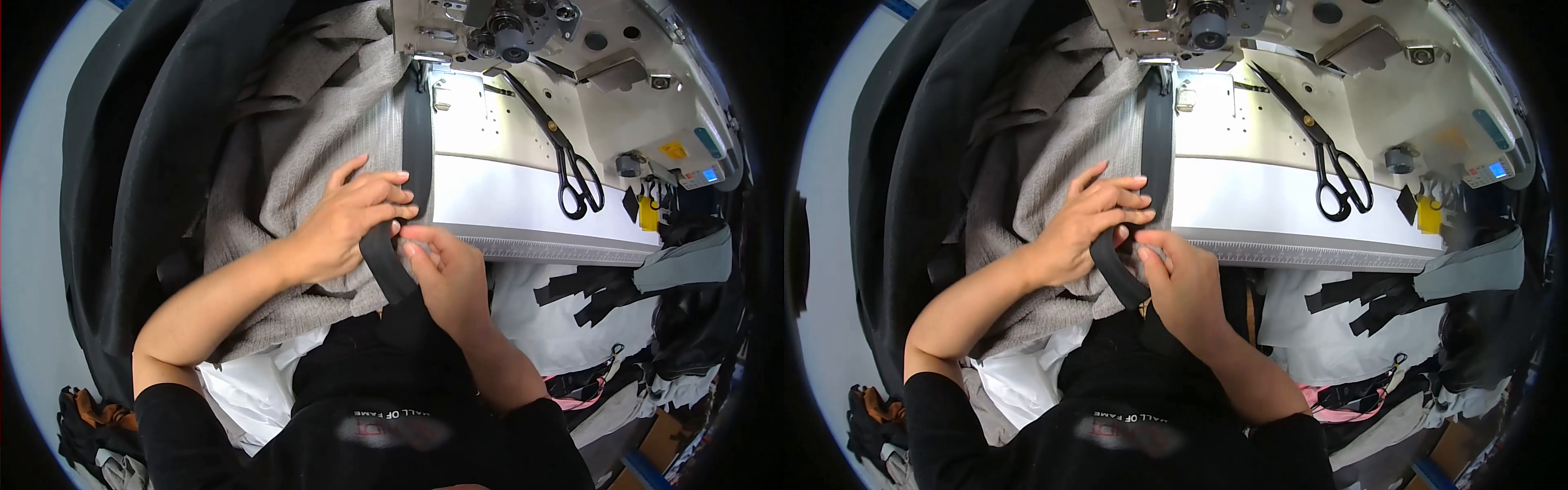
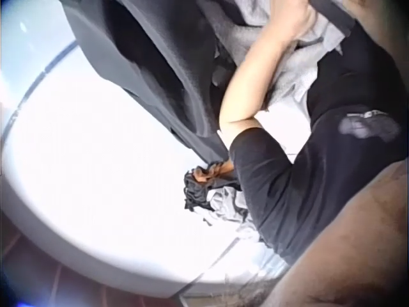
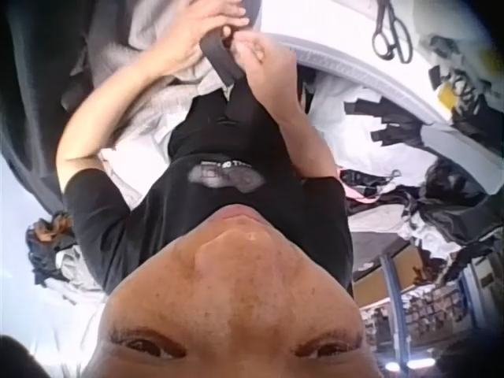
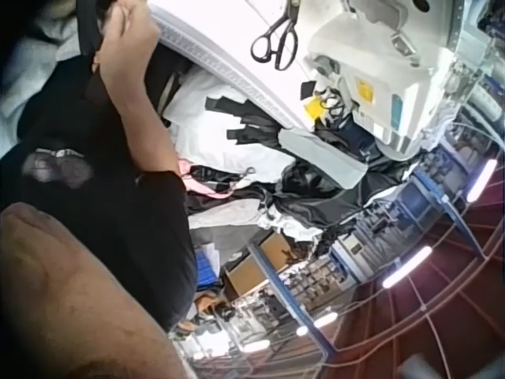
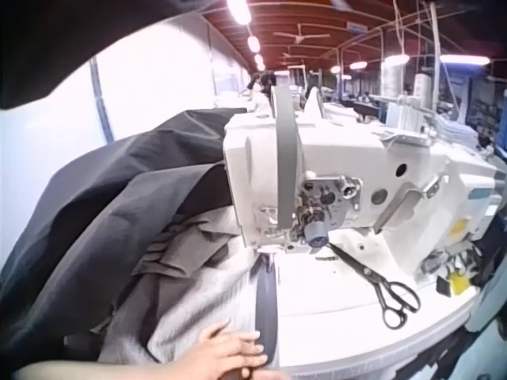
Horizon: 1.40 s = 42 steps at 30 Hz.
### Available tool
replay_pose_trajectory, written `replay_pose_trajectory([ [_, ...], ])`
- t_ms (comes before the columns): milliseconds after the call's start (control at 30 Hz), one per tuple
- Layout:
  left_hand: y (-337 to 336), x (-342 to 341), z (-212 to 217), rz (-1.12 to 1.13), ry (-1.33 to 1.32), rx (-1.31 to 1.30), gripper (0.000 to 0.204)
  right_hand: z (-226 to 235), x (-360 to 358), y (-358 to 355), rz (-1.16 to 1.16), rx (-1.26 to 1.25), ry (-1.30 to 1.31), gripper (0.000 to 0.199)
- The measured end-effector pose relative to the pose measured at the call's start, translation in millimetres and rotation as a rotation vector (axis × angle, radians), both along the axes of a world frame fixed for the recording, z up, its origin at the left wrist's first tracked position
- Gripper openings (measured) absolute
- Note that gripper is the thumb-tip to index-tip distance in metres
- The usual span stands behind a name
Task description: The person is sewing fabric pieces and straps together using an industrial sewing machine in a manufacturing facility.
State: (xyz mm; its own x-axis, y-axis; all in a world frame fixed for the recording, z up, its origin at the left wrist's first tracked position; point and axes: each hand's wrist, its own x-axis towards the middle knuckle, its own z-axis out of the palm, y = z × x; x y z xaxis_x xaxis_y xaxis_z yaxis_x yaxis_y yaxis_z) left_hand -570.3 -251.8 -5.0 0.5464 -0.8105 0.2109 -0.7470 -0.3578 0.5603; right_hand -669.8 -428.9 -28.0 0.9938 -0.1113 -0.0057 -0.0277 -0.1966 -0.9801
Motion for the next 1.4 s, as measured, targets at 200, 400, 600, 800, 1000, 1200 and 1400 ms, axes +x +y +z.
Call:
replay_pose_trajectory([
  [200, 0.5, 42.9, -3.6, -0.066, -0.074, 0.015, 0.022, 7.7, 46.1, -10.7, 0.057, -0.045, 0.047, 0.015],
  [400, -6.4, 78.3, -4.0, -0.089, -0.077, 0.009, 0.02, -3.0, 87.5, -17.3, 0.029, -0.082, -0.027, 0.013],
  [600, -15.7, 117.5, -16.7, -0.075, -0.129, -0.179, 0.024, 8.2, 130.1, -26.5, -0.028, 0.015, 0.082, 0.015],
  [800, -7.6, 48.5, 28.1, -0.015, -0.505, 0.222, 0.025, 21.4, 107.7, -26.6, -0.035, -0.18, 0.07, 0.021],
  [1000, 78.6, -106.3, 55.7, 0.174, -0.37, 0.629, 0.019, 12.1, 6.5, -6.1, 0.759, 0.63, 0.434, 0.029],
  [1200, 110.4, -155.5, 63.3, 0.5, -0.619, 0.453, 0.027, 5.4, -12.8, 44.7, 1.503, 0.438, 0.531, 0.06],
  [1400, 86.1, -160.6, 56.5, 0.318, -0.919, 0.138, 0.024, 41.1, -31.0, 60.8, 0.685, 0.578, 0.611, 0.055],
])
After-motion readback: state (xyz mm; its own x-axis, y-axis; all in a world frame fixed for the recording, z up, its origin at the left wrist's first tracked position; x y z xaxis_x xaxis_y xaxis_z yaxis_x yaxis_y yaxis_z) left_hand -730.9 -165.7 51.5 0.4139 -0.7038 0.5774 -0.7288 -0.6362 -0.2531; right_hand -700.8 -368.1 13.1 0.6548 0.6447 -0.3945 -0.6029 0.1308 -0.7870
